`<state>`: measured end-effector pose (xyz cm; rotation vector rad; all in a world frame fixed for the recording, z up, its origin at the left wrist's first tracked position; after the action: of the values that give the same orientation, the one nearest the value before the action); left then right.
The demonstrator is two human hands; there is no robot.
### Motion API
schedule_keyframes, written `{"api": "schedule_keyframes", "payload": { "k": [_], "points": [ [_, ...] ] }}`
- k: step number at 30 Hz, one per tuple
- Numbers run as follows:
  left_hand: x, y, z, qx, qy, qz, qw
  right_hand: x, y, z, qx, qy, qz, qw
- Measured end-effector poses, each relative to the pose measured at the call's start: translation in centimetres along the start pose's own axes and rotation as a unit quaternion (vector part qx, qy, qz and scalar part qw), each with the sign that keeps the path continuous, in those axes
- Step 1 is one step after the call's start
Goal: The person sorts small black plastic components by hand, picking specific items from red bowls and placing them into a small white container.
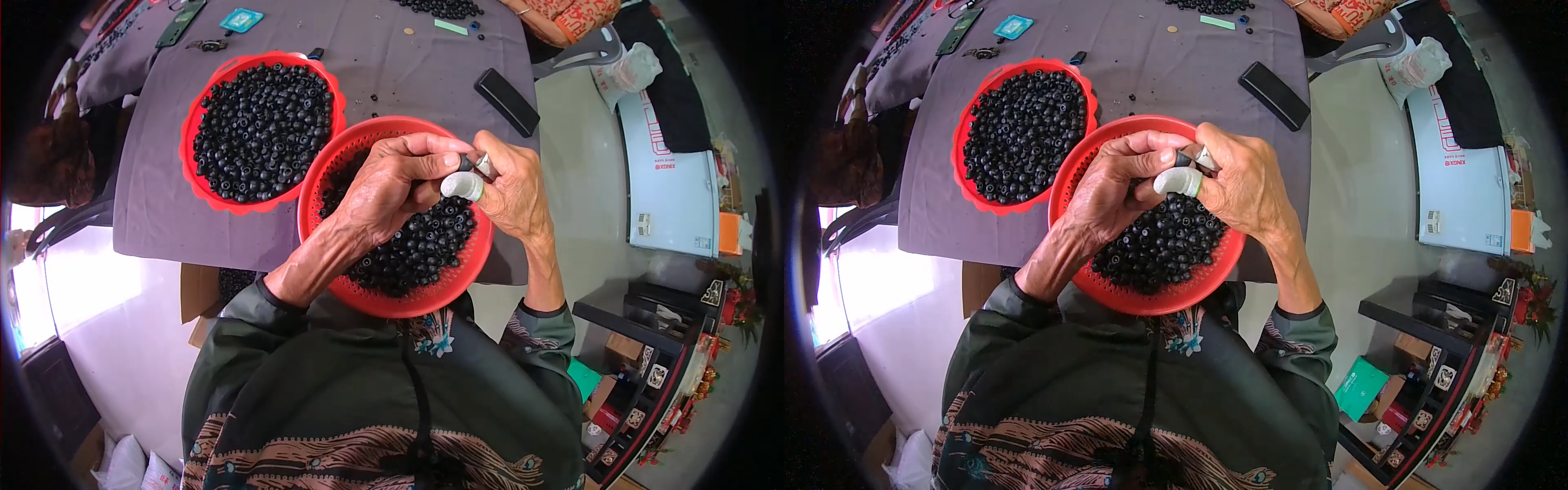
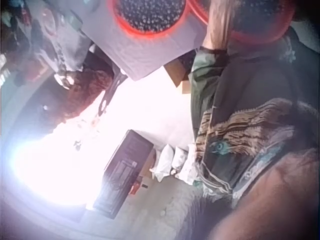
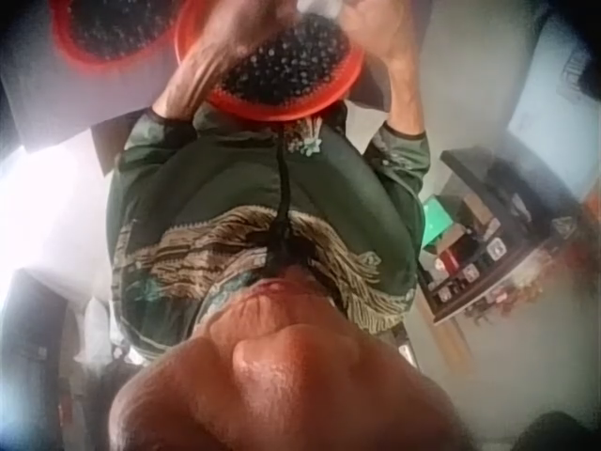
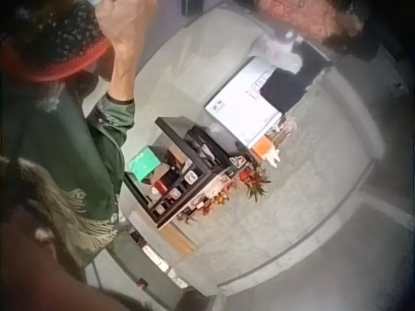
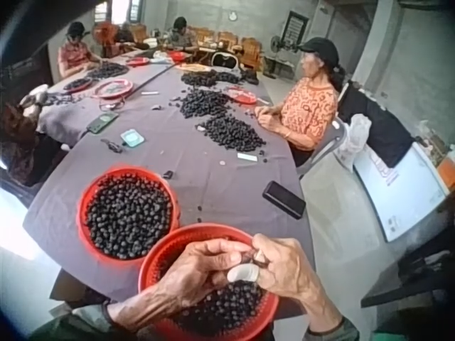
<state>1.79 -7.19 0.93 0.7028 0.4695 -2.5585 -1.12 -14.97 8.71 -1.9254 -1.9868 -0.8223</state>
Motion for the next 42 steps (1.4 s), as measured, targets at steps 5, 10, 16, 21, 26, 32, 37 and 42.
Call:
{"api": "schedule_keyframes", "payload": {
  "k": [5, 10, 16, 21, 26, 32, 37, 42],
  "points": [
    [0.0, 0.0, -0.2, -0.003, 0.001, -0.003, 1.0, -0.4, 0.0, 0.3, -0.005, 0.013, -0.001, 1.0],
    [-0.1, 0.1, -0.3, 0.002, 0.003, 0.002, 1.0, -0.4, 0.0, 0.3, -0.02, 0.026, 0.0, 0.999],
    [-0.4, 0.1, -0.1, 0.0, 0.016, 0.014, 1.0, -0.6, -0.2, 0.5, -0.018, 0.031, -0.002, 0.999],
    [0.0, 0.3, -0.3, -0.008, 0.019, 0.013, 1.0, -0.6, -0.4, 0.4, -0.048, 0.011, -0.009, 0.999],
    [0.0, 0.1, 0.0, 0.021, -0.001, 0.011, 1.0, -0.7, -0.2, -0.1, -0.033, 0.029, 0.008, 0.999],
    [0.2, 0.2, -0.2, 0.02, -0.01, 0.008, 1.0, -0.8, -0.2, 0.2, -0.031, 0.04, 0.006, 0.999],
    [0.4, 0.2, -0.4, -0.012, -0.007, 0.0, 1.0, -0.7, -0.5, 0.6, -0.04, 0.023, -0.004, 0.999],
    [0.2, 0.2, -1.0, -0.017, -0.02, 0.003, 1.0, -0.5, -0.8, 0.4, -0.07, 0.044, -0.008, 0.997]
  ]
}}
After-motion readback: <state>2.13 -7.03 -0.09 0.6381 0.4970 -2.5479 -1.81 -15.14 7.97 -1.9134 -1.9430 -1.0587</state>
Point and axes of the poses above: each hand's wrist, its own y-axis towards the middle knuckle, its own z-axis out of the palm, x = y × z, the point moved 8 cm from there along y, towards the middle knuckle, and after that the axes turned 1 degree about z, right-handed, at the moved point
